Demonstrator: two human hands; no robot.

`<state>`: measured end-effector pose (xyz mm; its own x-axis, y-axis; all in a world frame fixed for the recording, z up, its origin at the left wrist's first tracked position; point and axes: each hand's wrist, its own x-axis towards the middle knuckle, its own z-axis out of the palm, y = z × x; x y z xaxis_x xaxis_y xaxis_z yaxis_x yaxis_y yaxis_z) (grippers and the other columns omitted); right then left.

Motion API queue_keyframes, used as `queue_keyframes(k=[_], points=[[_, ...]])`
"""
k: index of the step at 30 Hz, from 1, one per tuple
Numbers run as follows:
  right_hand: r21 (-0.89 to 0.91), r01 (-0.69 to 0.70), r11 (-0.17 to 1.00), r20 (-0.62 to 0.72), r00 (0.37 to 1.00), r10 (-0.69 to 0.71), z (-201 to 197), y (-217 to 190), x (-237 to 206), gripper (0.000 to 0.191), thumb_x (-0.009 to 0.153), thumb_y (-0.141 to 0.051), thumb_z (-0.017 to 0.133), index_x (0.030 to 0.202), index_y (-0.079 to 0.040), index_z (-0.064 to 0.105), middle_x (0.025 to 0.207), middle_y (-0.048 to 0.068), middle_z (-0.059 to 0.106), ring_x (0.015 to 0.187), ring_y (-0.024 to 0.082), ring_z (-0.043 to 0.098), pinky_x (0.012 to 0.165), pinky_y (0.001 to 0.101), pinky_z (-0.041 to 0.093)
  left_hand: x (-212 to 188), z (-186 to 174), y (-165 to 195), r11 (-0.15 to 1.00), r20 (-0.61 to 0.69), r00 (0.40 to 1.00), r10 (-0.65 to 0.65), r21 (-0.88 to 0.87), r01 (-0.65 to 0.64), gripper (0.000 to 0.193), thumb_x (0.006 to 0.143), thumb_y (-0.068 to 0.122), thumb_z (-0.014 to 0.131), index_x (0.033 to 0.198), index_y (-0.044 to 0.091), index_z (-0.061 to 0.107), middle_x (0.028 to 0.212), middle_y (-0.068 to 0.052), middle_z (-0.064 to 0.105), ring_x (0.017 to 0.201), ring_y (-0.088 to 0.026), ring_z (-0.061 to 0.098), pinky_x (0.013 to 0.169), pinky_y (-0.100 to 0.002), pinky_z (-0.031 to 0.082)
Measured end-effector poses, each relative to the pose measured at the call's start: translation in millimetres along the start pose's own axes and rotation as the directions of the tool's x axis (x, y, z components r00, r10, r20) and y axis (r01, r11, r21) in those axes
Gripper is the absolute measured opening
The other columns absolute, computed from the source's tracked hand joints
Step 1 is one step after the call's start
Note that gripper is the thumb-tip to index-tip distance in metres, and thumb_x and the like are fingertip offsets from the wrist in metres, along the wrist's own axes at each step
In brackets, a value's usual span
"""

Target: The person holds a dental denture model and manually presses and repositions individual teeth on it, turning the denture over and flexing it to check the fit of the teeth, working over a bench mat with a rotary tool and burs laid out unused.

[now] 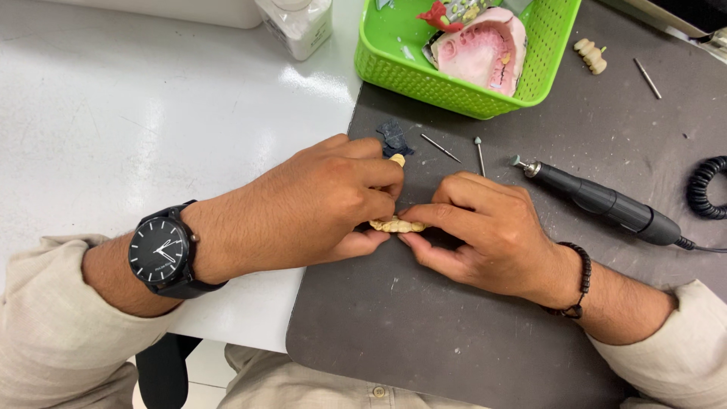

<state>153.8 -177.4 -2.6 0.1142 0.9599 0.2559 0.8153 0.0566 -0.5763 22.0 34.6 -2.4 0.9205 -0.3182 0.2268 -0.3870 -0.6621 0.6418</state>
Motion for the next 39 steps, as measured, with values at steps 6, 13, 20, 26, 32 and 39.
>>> queue_keyframes(k=[6,13,20,26,32,39], points=[[0.009,0.011,1.0,-0.023,1.0,-0.011,0,3,1,0.026,0.077,-0.012,0.089,0.1,-0.009,0.075,0.079,0.003,0.059,0.067,0.017,0.06,0.055,0.0315,0.047,1,1,-2,1.0,-0.034,0.999,0.001,-0.019,-0.002,0.014,0.079,0.016,0.082,0.078,0.005,0.073,0.089,-0.003,0.064,0.087,-0.021,0.056,0.078,-0.036,0.052],[0.152,-0.069,0.986,0.0,0.998,0.069,-3,7,-4,0.028,0.081,-0.01,0.088,0.106,-0.007,0.075,0.082,0.003,0.061,0.066,0.011,0.058,0.055,0.0253,0.046,3,2,-5,0.997,-0.056,0.998,0.021,-0.079,-0.025,0.016,0.081,0.017,0.082,0.081,0.003,0.073,0.085,-0.003,0.065,0.084,-0.021,0.057,0.069,-0.033,0.051],[0.161,-0.135,0.978,-0.007,0.99,0.138,-8,11,-3,0.031,0.079,-0.01,0.089,0.106,-0.005,0.076,0.081,0.002,0.061,0.06,0.007,0.052,0.051,0.0231,0.04,4,3,-7,0.996,-0.123,0.988,0.089,0.021,-0.087,0.018,0.085,0.02,0.084,0.087,0.005,0.073,0.092,-0.003,0.064,0.091,-0.022,0.058,0.077,-0.037,0.05],[0.055,-0.048,0.997,-0.047,0.998,0.05,-4,10,-4,0.026,0.081,-0.009,0.089,0.104,-0.006,0.076,0.082,0.003,0.06,0.067,0.01,0.059,0.056,0.0251,0.047,2,8,-7,0.993,-0.108,0.988,0.111,0.049,-0.106,0.021,0.083,0.023,0.085,0.092,0.007,0.075,0.1,-0.003,0.062,0.097,-0.022,0.057,0.083,-0.037,0.048],[0.062,-0.017,0.998,-0.063,0.998,0.021,-3,9,-7,0.025,0.08,-0.007,0.088,0.102,-0.006,0.076,0.079,0.005,0.061,0.065,0.014,0.058,0.054,0.0283,0.045,-1,10,-5,0.997,-0.093,0.993,0.07,0.03,-0.068,0.018,0.083,0.021,0.085,0.091,0.007,0.075,0.1,-0.002,0.063,0.097,-0.022,0.057,0.08,-0.038,0.047],[0.059,-0.023,0.998,-0.093,0.995,0.029,0,9,-9,0.027,0.078,-0.007,0.089,0.102,-0.007,0.076,0.078,0.004,0.06,0.063,0.013,0.058,0.053,0.0279,0.044,0,11,-3,0.999,-0.086,0.995,0.042,0.013,-0.041,0.019,0.082,0.021,0.084,0.092,0.008,0.076,0.099,-0.001,0.063,0.096,-0.02,0.058,0.08,-0.037,0.046]])
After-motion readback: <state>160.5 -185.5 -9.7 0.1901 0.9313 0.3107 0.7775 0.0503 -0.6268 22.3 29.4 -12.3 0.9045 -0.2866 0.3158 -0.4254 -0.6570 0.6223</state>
